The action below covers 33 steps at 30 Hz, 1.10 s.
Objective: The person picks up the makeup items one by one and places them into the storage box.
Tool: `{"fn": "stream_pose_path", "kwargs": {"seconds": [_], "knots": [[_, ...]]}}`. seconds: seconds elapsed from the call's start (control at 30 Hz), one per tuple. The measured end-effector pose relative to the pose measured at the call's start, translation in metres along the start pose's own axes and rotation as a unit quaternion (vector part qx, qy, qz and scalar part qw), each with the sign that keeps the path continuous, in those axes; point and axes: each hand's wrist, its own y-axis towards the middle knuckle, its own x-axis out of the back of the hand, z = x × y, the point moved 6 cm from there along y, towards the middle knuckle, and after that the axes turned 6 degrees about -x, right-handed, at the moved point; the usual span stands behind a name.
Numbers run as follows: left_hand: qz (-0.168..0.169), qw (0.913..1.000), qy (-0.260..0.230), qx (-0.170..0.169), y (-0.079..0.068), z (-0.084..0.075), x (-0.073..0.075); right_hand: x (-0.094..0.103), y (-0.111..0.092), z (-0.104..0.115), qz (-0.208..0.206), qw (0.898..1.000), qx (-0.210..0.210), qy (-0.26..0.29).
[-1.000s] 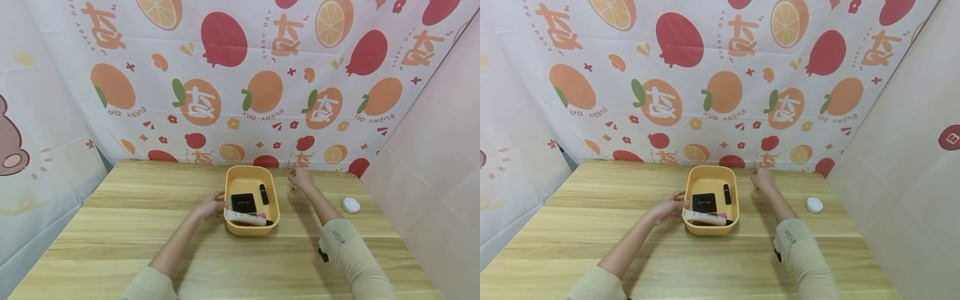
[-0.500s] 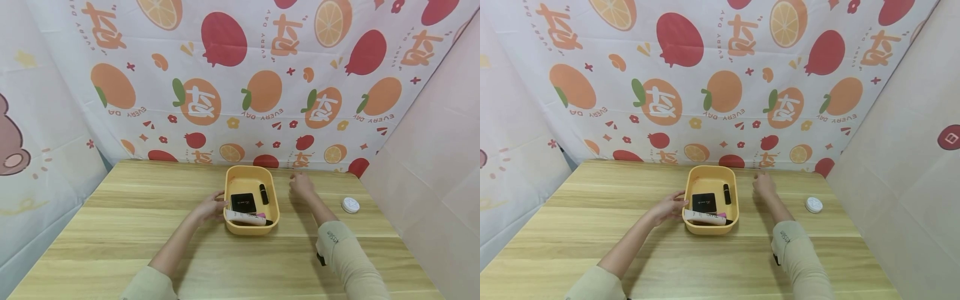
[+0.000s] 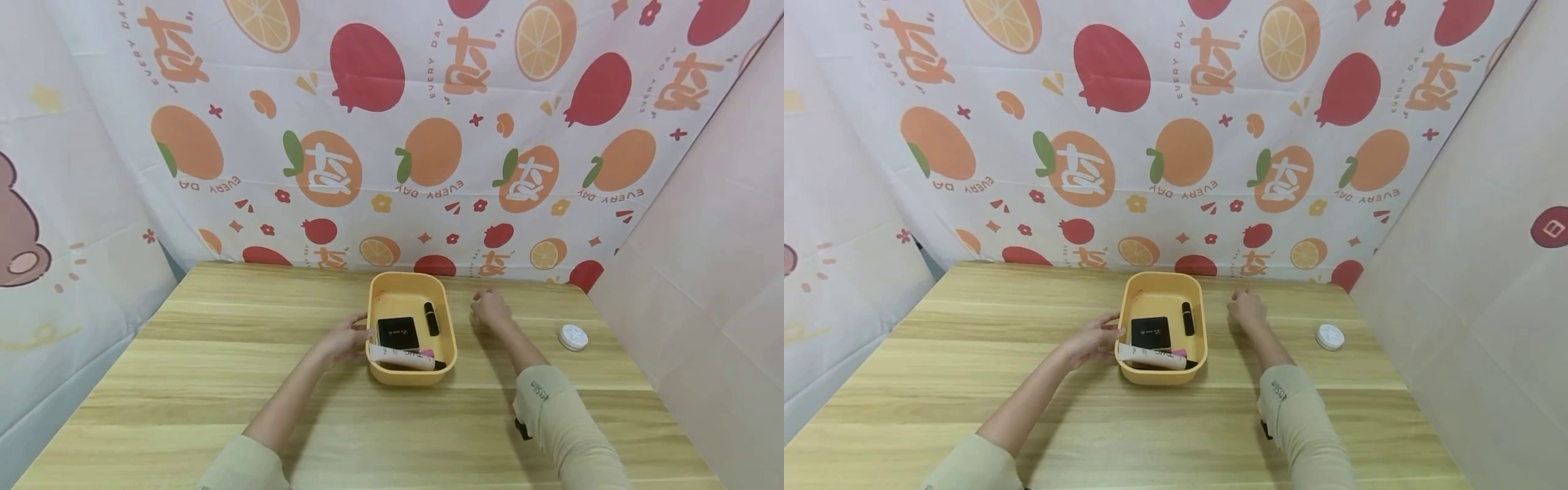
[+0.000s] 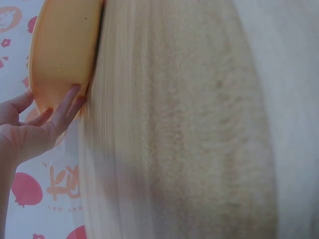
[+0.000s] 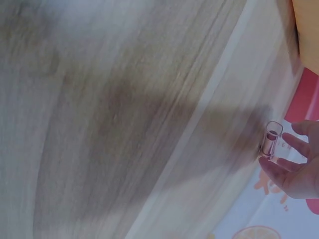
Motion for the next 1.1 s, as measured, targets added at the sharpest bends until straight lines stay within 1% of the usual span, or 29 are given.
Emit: {"fn": "stream_pose_path", "kwargs": {"seconds": [0.17, 0.3, 0.53, 0.63, 0.83, 1.1], "knots": [[0.004, 1.0, -0.003, 0.0, 0.0, 0.001, 0.0, -0.004, -0.002, -0.001, -0.007, 1.0, -0.002, -0.004], [0.002, 1.0, -0.002, 0.0, 0.0, 0.002, 0.0, -0.006, -0.001, -0.003, -0.017, 1.0, -0.006, 0.004], [-0.002, 1.0, -0.002, 0.004, 0.001, 0.002, 0.0, -0.006, 0.004, -0.008, -0.035, 0.997, -0.053, 0.043], [-0.002, 1.0, -0.003, 0.003, 0.001, 0.002, 0.0, -0.005, 0.006, -0.008, -0.042, 0.996, -0.065, 0.053], [-0.001, 1.0, -0.002, 0.005, 0.001, 0.0, 0.0, -0.007, 0.009, -0.008, -0.054, 0.994, -0.07, 0.06], [-0.008, 0.9999, 0.004, 0.008, 0.001, 0.001, 0.0, -0.009, 0.01, -0.01, -0.047, 0.995, -0.076, 0.055]]}}
